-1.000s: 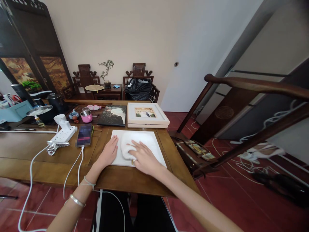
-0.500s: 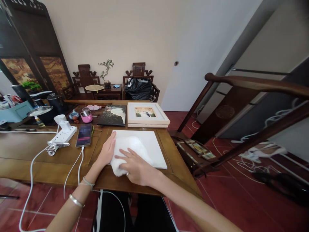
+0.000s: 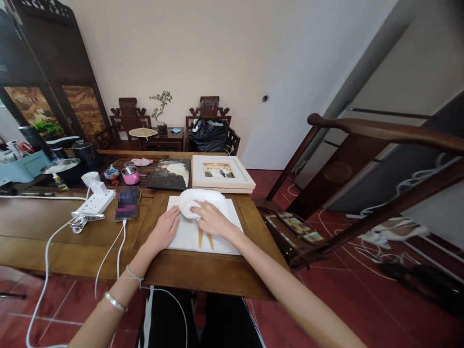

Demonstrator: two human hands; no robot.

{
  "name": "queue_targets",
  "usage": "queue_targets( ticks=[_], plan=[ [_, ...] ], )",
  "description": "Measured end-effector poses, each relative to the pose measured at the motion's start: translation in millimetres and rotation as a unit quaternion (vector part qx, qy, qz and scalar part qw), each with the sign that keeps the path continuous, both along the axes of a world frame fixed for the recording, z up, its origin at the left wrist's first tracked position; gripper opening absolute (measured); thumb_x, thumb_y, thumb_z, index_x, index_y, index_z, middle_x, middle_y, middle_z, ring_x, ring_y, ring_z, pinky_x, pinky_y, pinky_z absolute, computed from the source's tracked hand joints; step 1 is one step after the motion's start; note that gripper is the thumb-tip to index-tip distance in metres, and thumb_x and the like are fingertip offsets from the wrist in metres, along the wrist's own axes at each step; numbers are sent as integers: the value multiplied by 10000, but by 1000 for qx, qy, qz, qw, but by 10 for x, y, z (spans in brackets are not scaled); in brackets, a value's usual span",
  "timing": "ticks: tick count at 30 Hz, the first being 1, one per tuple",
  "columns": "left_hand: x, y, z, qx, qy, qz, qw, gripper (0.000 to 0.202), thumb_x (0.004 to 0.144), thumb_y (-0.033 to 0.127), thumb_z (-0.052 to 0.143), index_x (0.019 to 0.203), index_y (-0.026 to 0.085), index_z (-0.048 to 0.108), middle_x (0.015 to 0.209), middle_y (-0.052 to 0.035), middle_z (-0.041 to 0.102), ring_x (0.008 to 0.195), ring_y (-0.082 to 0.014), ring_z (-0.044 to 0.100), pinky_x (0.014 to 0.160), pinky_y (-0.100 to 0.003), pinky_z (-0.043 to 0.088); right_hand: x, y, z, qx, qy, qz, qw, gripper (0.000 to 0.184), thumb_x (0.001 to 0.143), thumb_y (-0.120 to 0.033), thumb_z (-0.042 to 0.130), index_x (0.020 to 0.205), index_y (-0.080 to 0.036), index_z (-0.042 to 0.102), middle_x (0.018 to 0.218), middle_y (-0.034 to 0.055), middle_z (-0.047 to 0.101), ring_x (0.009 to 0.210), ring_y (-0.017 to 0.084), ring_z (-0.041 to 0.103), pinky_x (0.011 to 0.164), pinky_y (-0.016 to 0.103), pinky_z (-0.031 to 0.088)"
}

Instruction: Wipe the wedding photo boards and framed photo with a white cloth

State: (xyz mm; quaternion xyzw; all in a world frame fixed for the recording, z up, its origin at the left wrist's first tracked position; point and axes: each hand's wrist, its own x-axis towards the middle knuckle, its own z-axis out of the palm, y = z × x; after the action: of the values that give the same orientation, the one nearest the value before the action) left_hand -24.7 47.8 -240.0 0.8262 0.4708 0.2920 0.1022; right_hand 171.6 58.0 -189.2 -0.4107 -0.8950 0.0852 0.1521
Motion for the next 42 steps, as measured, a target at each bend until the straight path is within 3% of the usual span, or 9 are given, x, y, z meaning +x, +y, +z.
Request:
queue_targets(
  ticks=[4,9,12,19,25,31,34,38,42],
  plan=[
    [-12,-8,11,6,-9,-12,1000,402,911,247,320,1238,104,507,1343,-130,476,1264,-234,416,1071,-418,322,-293,310,77,-24,20,17,999,379,702,-80,345,962,-176,603,1010,80,656,924,229,573,778,294,399],
    [-37,-1,-25,1,-1,-3,1000,403,897,223,340,1245,97,500,1332,-146,483,1263,-247,415,1069,-444,320,-432,478,124,-39,32,14,999,327,706,-99,355,903,-182,603,1000,53,658,854,216,566,725,259,380],
    [-49,9,-60,-5,1,1,1000,411,892,219,341,1247,80,497,1356,-158,453,1282,-246,391,1075,-443,311,-244,464,134,-45,31,-4,999,339,706,-94,354,920,-176,604,989,62,661,864,225,564,735,261,377],
    [-60,17,-108,-3,-8,3,1000,407,881,220,355,1242,101,501,1362,-140,451,1291,-230,381,1083,-438,303,592,366,119,-50,13,-69,996,354,731,-104,370,997,-140,601,1055,113,640,960,267,551,802,309,382],
    [-71,27,-120,-5,-7,1,1000,414,901,222,313,1250,88,491,1363,-152,447,1292,-225,380,1084,-441,300,872,-103,7,-49,-10,-102,994,376,699,-69,363,975,-151,605,923,96,654,929,260,573,808,334,407],
    [-72,45,-145,1,-11,-3,1000,409,885,200,330,1250,108,489,1361,-139,453,1296,-226,372,1082,-451,302,858,-940,40,-56,-47,-37,997,421,656,-37,383,994,-160,603,1340,122,453,1276,271,350,996,388,329],
    [-62,46,-141,0,-3,0,1000,416,884,202,318,1243,81,491,1357,-158,452,1299,-227,368,1085,-444,300,875,-1085,56,-67,-48,-21,996,411,643,-29,394,968,-166,603,1375,121,415,1296,254,331,1048,398,282],
    [-56,40,-120,-7,-3,3,1000,415,884,204,321,1243,83,490,1356,-159,453,1299,-227,367,1085,-443,298,897,-801,-32,-43,-33,-26,998,400,653,-41,396,978,-156,599,1381,150,399,1302,261,316,1040,431,299],
    [-55,32,-96,-12,3,3,1000,419,882,192,316,1248,71,482,1358,-165,449,1303,-223,361,1090,-439,289,907,-237,-161,-22,-11,-30,999,395,662,-39,384,974,-159,594,1343,158,443,1316,261,287,1061,561,154]
  ],
)
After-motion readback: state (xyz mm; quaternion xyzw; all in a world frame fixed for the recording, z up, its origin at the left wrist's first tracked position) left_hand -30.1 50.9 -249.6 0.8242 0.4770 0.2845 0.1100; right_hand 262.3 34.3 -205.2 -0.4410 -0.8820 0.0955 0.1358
